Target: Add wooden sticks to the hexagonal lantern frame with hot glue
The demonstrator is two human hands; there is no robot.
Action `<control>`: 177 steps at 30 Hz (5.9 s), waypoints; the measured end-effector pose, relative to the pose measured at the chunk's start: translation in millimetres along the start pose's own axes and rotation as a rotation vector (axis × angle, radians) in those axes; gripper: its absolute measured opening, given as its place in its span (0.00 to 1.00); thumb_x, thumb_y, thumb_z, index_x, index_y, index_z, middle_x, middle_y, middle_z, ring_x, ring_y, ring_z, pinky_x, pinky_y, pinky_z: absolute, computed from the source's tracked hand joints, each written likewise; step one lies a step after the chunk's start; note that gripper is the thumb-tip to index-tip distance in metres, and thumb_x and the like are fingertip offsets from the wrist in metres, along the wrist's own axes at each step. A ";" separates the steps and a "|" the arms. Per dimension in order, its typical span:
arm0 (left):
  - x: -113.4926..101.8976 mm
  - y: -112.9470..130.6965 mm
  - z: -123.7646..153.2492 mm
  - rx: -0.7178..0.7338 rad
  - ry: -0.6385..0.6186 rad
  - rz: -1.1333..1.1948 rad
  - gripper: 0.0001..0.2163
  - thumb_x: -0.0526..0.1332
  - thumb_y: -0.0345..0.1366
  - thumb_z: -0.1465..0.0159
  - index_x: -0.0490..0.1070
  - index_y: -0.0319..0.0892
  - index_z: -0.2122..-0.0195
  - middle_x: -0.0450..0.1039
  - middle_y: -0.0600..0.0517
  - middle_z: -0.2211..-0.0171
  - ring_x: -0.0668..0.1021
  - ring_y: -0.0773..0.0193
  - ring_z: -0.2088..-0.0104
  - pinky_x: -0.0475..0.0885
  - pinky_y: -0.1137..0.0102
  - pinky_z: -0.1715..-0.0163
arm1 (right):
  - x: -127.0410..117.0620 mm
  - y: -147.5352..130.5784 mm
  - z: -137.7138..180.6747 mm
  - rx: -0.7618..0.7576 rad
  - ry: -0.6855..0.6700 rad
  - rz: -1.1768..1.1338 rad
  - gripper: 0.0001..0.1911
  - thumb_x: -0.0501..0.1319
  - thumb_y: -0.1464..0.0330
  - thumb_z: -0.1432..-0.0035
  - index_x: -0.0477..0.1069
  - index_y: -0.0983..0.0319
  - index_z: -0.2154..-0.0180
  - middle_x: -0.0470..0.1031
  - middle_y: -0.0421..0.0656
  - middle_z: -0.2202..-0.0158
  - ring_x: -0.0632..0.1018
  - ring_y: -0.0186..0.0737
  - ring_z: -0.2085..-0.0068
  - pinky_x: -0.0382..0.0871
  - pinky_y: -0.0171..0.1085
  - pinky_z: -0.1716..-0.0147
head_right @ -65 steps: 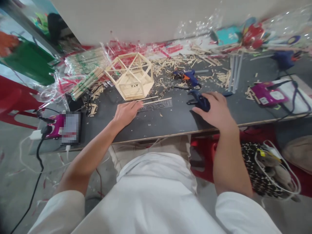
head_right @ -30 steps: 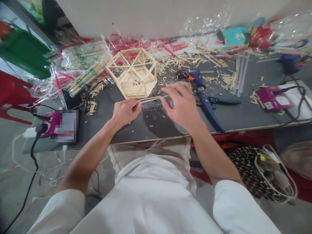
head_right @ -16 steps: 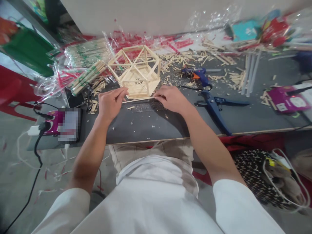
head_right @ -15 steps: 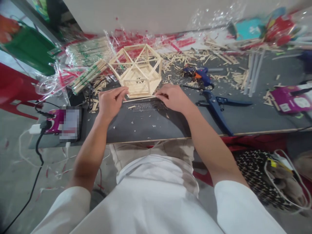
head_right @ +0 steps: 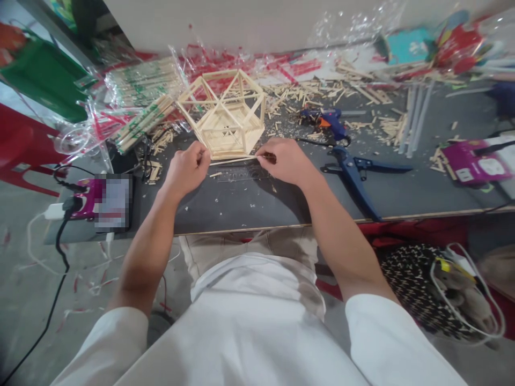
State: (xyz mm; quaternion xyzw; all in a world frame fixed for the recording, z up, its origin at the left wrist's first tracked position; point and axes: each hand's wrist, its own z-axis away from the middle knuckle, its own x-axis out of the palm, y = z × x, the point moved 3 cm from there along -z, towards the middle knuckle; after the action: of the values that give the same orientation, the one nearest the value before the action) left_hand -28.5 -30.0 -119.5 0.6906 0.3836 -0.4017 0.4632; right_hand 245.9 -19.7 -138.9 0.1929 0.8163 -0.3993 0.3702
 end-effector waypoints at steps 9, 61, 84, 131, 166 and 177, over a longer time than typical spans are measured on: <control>-0.6 2.2 -0.1 0.070 -0.041 0.035 0.11 0.57 0.39 0.28 0.78 0.42 0.62 0.81 0.49 0.71 0.79 0.60 0.69 0.69 0.68 0.65 | 3.6 1.1 0.2 0.003 -0.019 -0.047 0.11 0.61 0.65 0.34 0.83 0.60 0.60 0.81 0.48 0.63 0.77 0.40 0.69 0.75 0.43 0.63; 19.0 -0.1 -2.9 -0.093 -0.248 0.414 0.11 0.77 0.38 0.44 0.77 0.41 0.67 0.79 0.51 0.69 0.78 0.62 0.66 0.73 0.66 0.58 | 12.9 -17.6 0.7 -0.012 0.012 -0.030 0.12 0.62 0.63 0.35 0.80 0.59 0.69 0.82 0.46 0.67 0.80 0.43 0.68 0.75 0.43 0.65; 22.3 -2.5 -2.7 -0.175 -0.276 0.548 0.12 0.77 0.36 0.45 0.77 0.40 0.66 0.80 0.50 0.71 0.78 0.65 0.75 0.76 0.67 0.68 | 20.2 -16.0 -0.6 0.004 0.018 -0.047 0.10 0.61 0.66 0.38 0.79 0.59 0.71 0.80 0.44 0.69 0.78 0.42 0.68 0.72 0.41 0.65; 21.4 -0.1 -1.8 -0.149 -0.267 0.511 0.12 0.77 0.37 0.45 0.79 0.39 0.65 0.80 0.50 0.71 0.82 0.59 0.67 0.78 0.63 0.60 | 19.4 -18.8 -2.1 0.033 -0.055 -0.006 0.08 0.60 0.70 0.42 0.77 0.60 0.70 0.81 0.47 0.67 0.79 0.44 0.67 0.72 0.42 0.62; 21.0 0.5 -1.7 -0.115 -0.250 0.477 0.11 0.78 0.36 0.45 0.79 0.39 0.65 0.81 0.49 0.70 0.83 0.57 0.64 0.79 0.62 0.55 | 26.1 -24.0 -0.2 0.198 -0.097 0.072 0.05 0.59 0.69 0.42 0.72 0.60 0.69 0.80 0.46 0.65 0.77 0.44 0.64 0.65 0.42 0.61; 24.0 -1.3 -2.9 -0.126 -0.249 0.487 0.11 0.77 0.36 0.46 0.79 0.40 0.65 0.80 0.50 0.71 0.83 0.58 0.65 0.80 0.62 0.56 | 26.8 -24.7 -1.1 0.192 -0.111 0.115 0.05 0.59 0.69 0.42 0.70 0.60 0.70 0.78 0.46 0.67 0.75 0.44 0.65 0.62 0.42 0.63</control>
State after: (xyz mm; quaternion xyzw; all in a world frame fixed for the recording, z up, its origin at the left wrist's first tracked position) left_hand -20.0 -23.2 -141.0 0.6774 0.1709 -0.3356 0.6319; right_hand 212.8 -33.4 -146.3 0.2514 0.7401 -0.4638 0.4171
